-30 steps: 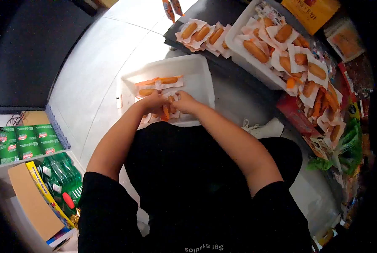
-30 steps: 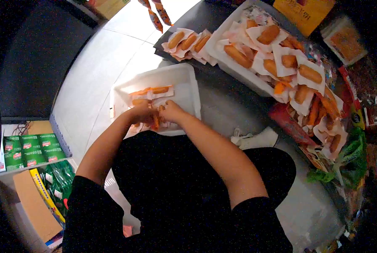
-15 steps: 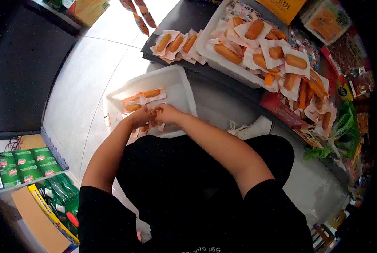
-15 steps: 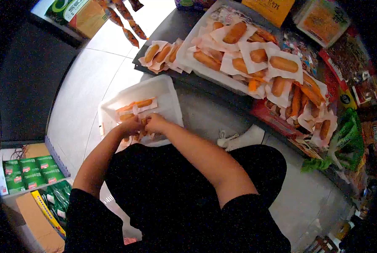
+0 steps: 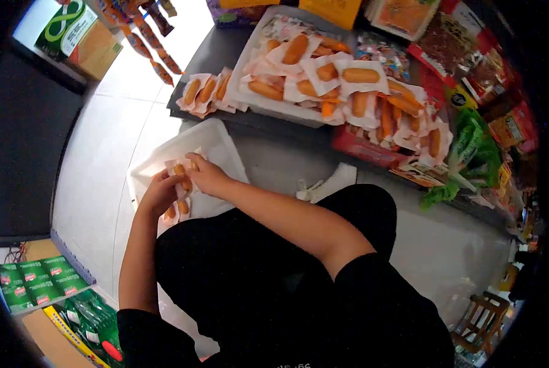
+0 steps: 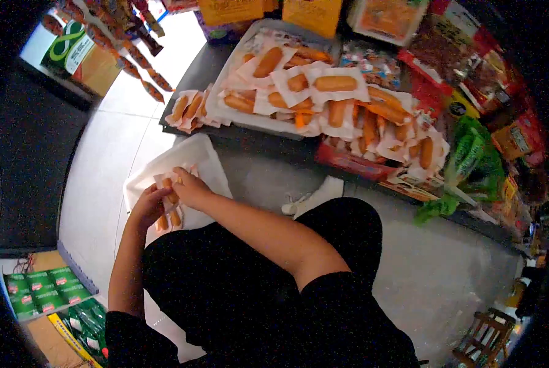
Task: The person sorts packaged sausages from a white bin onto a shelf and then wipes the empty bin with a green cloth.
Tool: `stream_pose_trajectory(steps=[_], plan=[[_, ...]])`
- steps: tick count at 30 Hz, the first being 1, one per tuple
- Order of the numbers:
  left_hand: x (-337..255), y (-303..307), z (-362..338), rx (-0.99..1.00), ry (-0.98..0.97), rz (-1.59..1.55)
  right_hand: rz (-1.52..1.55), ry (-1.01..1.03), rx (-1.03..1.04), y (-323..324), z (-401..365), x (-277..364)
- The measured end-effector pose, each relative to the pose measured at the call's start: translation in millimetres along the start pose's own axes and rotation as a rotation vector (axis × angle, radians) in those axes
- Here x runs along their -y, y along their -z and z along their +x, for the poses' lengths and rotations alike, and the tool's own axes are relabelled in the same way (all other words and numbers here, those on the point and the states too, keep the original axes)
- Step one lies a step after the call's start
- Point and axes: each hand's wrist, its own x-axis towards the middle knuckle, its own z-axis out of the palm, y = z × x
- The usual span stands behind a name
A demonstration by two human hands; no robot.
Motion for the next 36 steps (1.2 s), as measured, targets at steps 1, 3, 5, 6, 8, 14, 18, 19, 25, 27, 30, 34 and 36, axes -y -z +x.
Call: stream_pose_trajectory(steps=[1, 3, 5, 6, 8, 14, 18, 19, 25, 27, 30, 34, 36], plan=[[-5, -3, -6, -0.037, -0.035, -0.07, -0.048, 0.098, -0.05, -1, 1, 3], [-18, -13, -16, -0.062, -0.134, -0.117, -0.058, 0.169, -0.06, 14, -12, 29], [-31, -32, -28, -0.078, -0.195, -0.112, -0.092, 0.182, -0.051, 33, -40, 74], [-37, -41, -33, -0.113, -0.244, -0.113, -0.116, 0.186, -0.023, 41, -48, 85], [-50, -58, -39, -0.135, -0.262, -0.078, -0.173, 0.246, -0.095, 48, -52, 88], [-101, -156, -54, -0.242, -0.527, -0.071, -0.262, 0.61, -0.335, 110, -97, 129], [-129, -206, -40, -0.133, -0.703, 0.065, -0.349, 0.595, -0.534, 161, -153, 168], [-133, -222, -35, -0.093, -0.745, 0.034, -0.343, 0.599, -0.541, 168, -162, 173], [-154, -301, -22, -0.036, -0.751, 0.068, -0.187, 0.425, -0.762, 221, -207, 188], [-160, -325, -20, -0.058, -0.721, 0.131, -0.278, 0.5, -0.888, 242, -210, 175], [-165, -354, -9, 0.081, -0.686, 0.274, -0.255, 0.468, -0.997, 267, -225, 170], [-167, -388, 11, 0.156, -0.658, 0.346, -0.39, 0.466, -1.198, 299, -229, 148], [-166, -401, 14, 0.119, -0.676, 0.368, -0.523, 0.487, -1.317, 310, -229, 138]])
